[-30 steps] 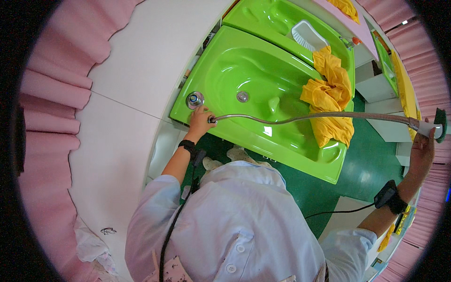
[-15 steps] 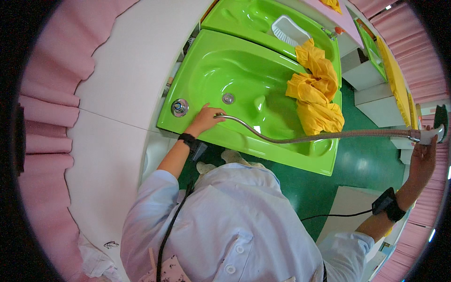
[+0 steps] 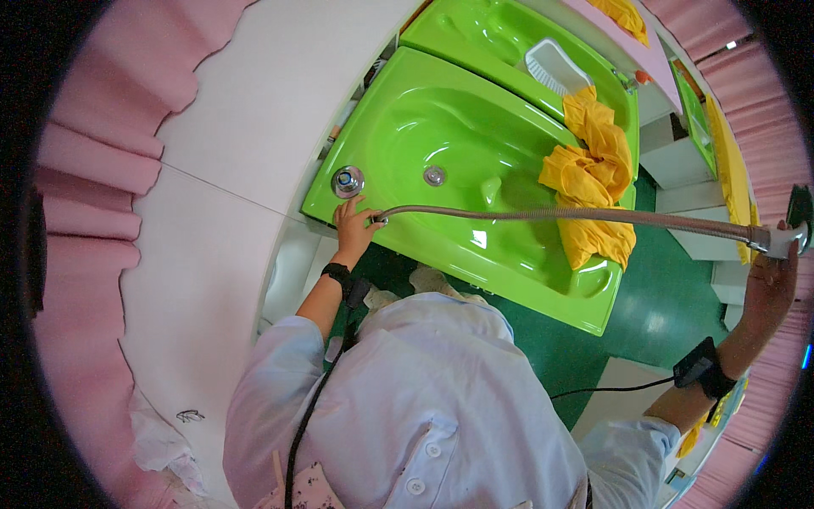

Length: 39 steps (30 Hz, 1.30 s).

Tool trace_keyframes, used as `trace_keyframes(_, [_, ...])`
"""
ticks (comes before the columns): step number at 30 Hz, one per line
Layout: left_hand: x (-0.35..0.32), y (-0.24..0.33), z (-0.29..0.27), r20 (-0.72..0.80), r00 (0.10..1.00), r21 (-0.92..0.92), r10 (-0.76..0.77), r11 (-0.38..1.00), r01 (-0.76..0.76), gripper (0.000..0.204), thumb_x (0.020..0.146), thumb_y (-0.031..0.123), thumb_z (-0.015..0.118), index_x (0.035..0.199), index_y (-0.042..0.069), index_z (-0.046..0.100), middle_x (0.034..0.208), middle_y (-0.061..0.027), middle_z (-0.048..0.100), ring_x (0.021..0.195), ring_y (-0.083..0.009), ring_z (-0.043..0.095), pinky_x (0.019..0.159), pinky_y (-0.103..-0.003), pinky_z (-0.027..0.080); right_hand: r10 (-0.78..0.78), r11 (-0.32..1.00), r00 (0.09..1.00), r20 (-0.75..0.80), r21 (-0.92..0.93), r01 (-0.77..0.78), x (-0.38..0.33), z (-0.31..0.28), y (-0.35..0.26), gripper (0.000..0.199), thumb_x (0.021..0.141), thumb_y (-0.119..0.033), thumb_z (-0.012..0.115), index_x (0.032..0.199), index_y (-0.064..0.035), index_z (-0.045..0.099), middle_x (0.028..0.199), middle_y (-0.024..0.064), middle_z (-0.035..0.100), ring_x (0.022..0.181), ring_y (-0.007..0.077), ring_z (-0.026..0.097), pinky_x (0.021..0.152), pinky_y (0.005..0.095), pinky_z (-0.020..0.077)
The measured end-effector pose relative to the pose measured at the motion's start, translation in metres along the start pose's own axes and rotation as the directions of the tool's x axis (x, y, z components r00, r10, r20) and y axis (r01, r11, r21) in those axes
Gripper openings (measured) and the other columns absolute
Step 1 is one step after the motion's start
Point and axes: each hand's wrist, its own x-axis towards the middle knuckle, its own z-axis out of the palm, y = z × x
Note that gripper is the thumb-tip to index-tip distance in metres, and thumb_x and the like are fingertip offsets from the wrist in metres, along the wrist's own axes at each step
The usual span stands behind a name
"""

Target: The person spreads a yellow garment across a pink surface, smoothing it out by hand before moving it to a green basin where they handle a shower head and adjust the faucet.

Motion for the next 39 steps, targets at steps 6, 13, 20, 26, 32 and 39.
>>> trace_keyframes(6, [0.023,0.026,-0.013,0.309,0.929,-0.203,0.205,0.968,-0.146,0.069,0.057,0.018,0.077,0.120,0.012,0.049,0.116,-0.0111,0.052,0.109,-0.0299,0.045,0.095,-0.042,0.030,0.111,0.860,0.905,0.410,0.417,-0.295,0.013,0.064,0.006,0.039,0.090,-0.015,0.048,0.123,0.0036,0.039,0.116,0.0154,0.051,0.065,0.0089,0.047,0.058,0.0201,0.0397])
trace_keyframes(13, [0.051,0.113,-0.029,0.386,0.775,-0.436,0.500,0.840,-0.324,0.055,0.066,0.022,0.072,0.116,0.011,0.054,0.111,-0.0106,0.058,0.104,-0.0264,0.051,0.095,-0.037,0.035,0.193,0.836,0.885,0.424,0.402,-0.375,0.003,0.177,0.019,0.034,0.088,-0.017,0.053,0.112,0.0037,0.043,0.101,0.0146,0.058,0.058,0.0027,0.043,0.047,0.0129,0.0360])
trace_keyframes(20, [0.049,0.131,-0.009,0.344,0.783,-0.683,0.519,0.711,-0.171,0.051,0.068,0.022,0.070,0.116,0.012,0.053,0.113,-0.0111,0.056,0.103,-0.0289,0.051,0.093,-0.037,0.037,0.105,0.882,0.923,0.370,0.395,-0.259,0.007,0.215,0.007,0.037,0.087,-0.017,0.053,0.115,0.0048,0.042,0.106,0.0155,0.056,0.058,0.0025,0.045,0.048,0.0124,0.0373])
trace_keyframes(26, [0.058,0.168,-0.007,-0.105,0.856,-0.612,0.506,0.646,-0.457,0.043,0.070,0.021,0.069,0.107,0.008,0.053,0.109,-0.0135,0.056,0.100,-0.0301,0.051,0.087,-0.039,0.038,0.026,0.805,0.880,0.475,0.512,-0.300,0.030,0.186,0.005,0.037,0.089,-0.016,0.050,0.117,0.0068,0.041,0.103,0.0140,0.056,0.057,0.0052,0.037,0.051,0.0151,0.0337])
trace_keyframes(32, [0.073,0.155,-0.018,0.448,0.738,-0.637,0.505,0.759,-0.132,0.025,0.080,0.015,0.056,0.102,0.005,0.051,0.084,-0.0140,0.060,0.082,-0.0310,0.058,0.074,-0.040,0.043,-0.038,0.803,0.881,0.472,0.539,-0.254,0.040,0.156,-0.004,0.034,0.090,-0.017,0.048,0.115,0.0054,0.041,0.108,0.0156,0.053,0.059,0.0069,0.035,0.057,0.0189,0.0347])
trace_keyframes(39, [0.076,0.129,-0.094,0.314,0.902,-0.609,0.296,0.792,-0.048,0.019,0.083,0.011,0.054,0.100,0.003,0.054,0.079,-0.0114,0.061,0.071,-0.0242,0.059,0.065,-0.033,0.045,0.013,0.839,0.920,0.392,0.495,-0.223,0.049,0.120,0.014,0.041,0.090,-0.016,0.049,0.119,0.0108,0.038,0.078,0.0042,0.048,0.057,0.0061,0.033,0.050,0.0188,0.0283])
